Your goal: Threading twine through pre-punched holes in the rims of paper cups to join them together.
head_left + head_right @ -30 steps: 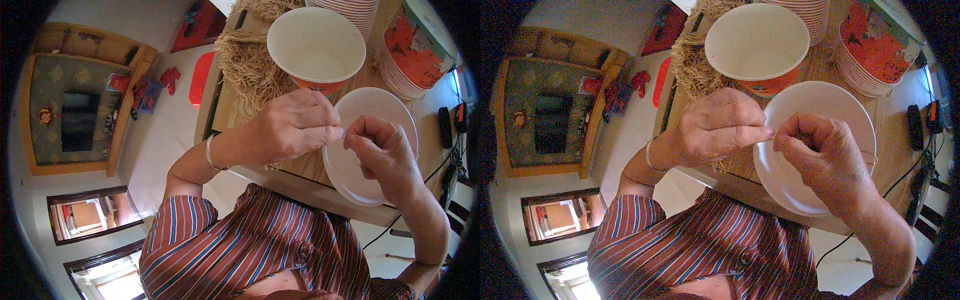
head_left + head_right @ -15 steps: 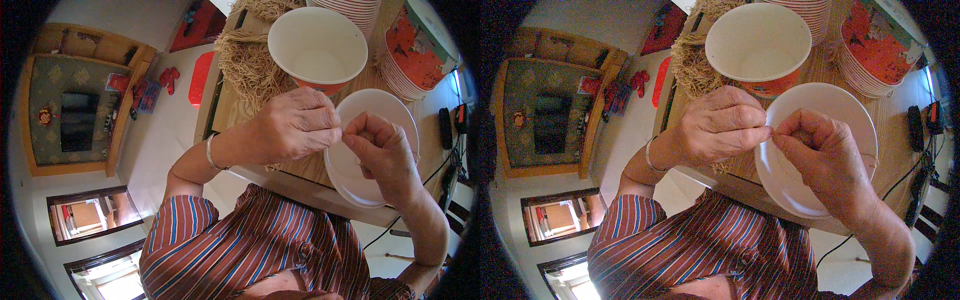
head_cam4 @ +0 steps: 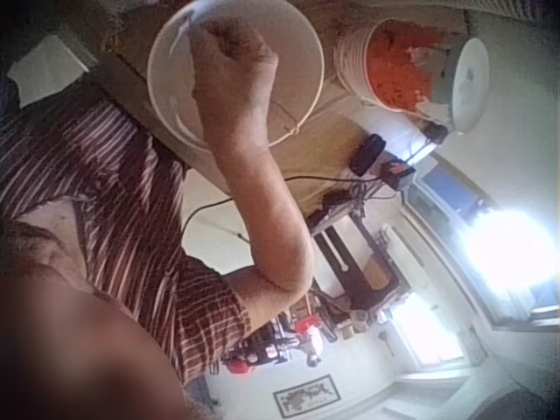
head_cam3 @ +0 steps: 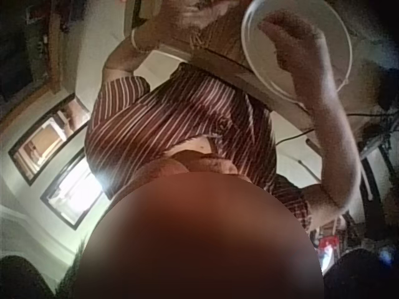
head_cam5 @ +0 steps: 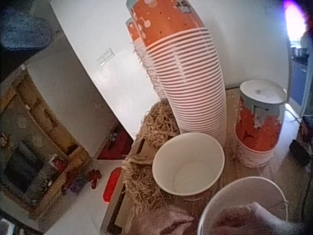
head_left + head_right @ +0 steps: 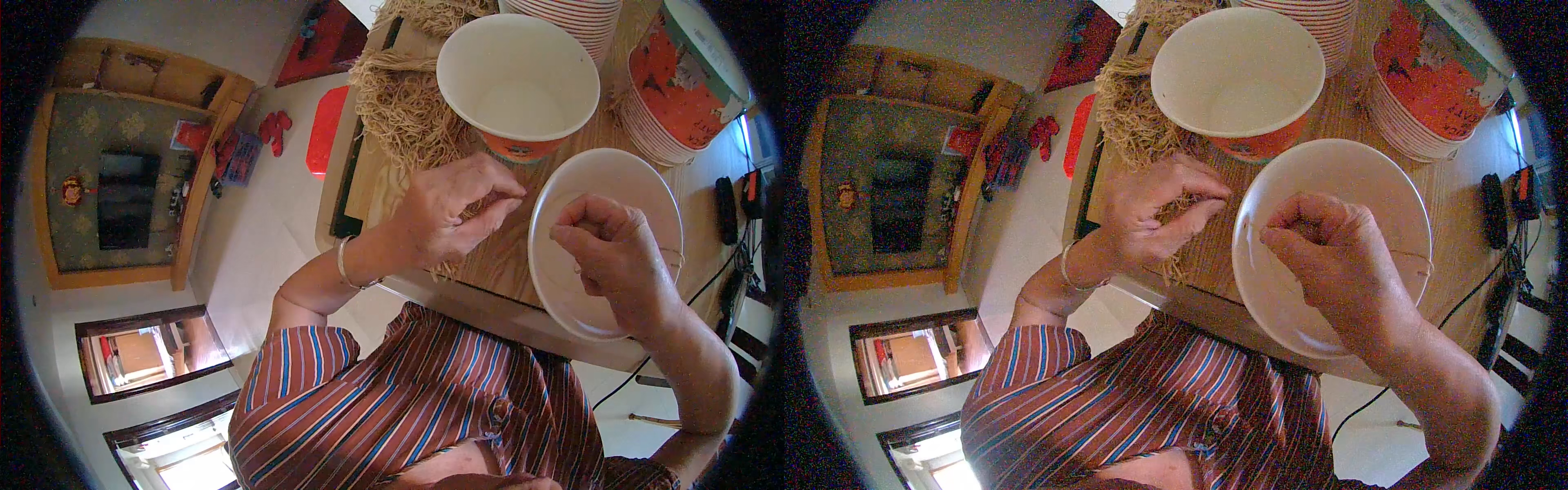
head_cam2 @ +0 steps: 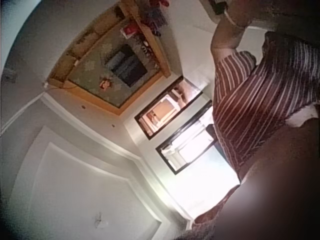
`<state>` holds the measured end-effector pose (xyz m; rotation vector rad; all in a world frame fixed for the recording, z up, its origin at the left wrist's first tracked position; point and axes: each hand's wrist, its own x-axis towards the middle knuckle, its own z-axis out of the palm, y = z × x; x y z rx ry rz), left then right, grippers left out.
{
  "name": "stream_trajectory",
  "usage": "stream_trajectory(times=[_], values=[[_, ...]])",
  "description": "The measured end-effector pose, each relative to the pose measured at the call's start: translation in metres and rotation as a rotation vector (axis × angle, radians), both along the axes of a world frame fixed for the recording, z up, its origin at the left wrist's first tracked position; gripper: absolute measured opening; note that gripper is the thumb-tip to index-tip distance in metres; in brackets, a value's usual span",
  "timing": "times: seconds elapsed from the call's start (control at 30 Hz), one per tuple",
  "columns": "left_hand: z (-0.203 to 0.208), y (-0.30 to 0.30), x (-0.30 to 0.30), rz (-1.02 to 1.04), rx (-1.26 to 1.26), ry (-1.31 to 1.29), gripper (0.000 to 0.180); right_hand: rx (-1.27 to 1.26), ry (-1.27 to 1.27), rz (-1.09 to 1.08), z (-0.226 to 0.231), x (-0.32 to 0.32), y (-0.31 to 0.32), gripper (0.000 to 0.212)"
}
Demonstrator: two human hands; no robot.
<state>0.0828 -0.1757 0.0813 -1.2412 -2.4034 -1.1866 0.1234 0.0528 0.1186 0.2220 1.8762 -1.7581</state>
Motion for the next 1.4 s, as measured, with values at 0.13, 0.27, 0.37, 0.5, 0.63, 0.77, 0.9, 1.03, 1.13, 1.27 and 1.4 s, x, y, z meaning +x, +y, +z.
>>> stream_trajectory(times=[0.13,0.27,0.37,0.5,0.63,0.77,0.9,1.03,1.13,1.27,1.4], values=[[-0.004,0.001,0.010,0.038,0.008,-0.293,0.022,0.027,-0.002,0.011,0.000,-0.001,-0.001,0.007],[-0.002,0.005,0.012,0.030,0.004,-0.336,0.023,0.072,0.029,0.055,0.000,-0.003,0.000,0.007],[-0.001,0.008,0.013,0.036,0.022,-0.279,0.022,0.040,0.161,0.064,-0.009,-0.002,0.000,0.007],[0.000,0.008,0.014,0.018,0.023,-0.300,0.022,0.040,0.129,0.052,-0.008,-0.003,-0.001,0.008],[0.001,0.008,0.014,0.017,0.007,-0.275,0.022,0.022,0.143,0.065,-0.008,-0.003,-0.001,0.007],[0.000,0.009,0.014,0.013,0.003,-0.284,0.021,0.009,0.144,0.066,-0.008,-0.004,-0.002,0.007],[-0.001,0.009,0.013,0.015,0.013,-0.260,0.022,0.029,0.152,0.076,-0.008,-0.006,-0.002,0.007],[0.000,0.007,0.014,0.010,-0.036,-0.322,0.023,0.083,0.188,0.104,-0.008,-0.008,-0.002,0.008],[-0.003,0.008,0.013,0.023,0.004,-0.244,0.021,0.067,0.188,0.095,-0.009,-0.008,-0.003,0.008],[-0.003,0.009,0.013,0.023,-0.001,-0.235,0.021,0.069,0.184,0.108,-0.008,-0.009,-0.004,0.008],[-0.003,0.009,0.012,0.029,-0.001,-0.230,0.021,0.073,0.109,0.084,-0.002,-0.010,-0.007,0.007]])
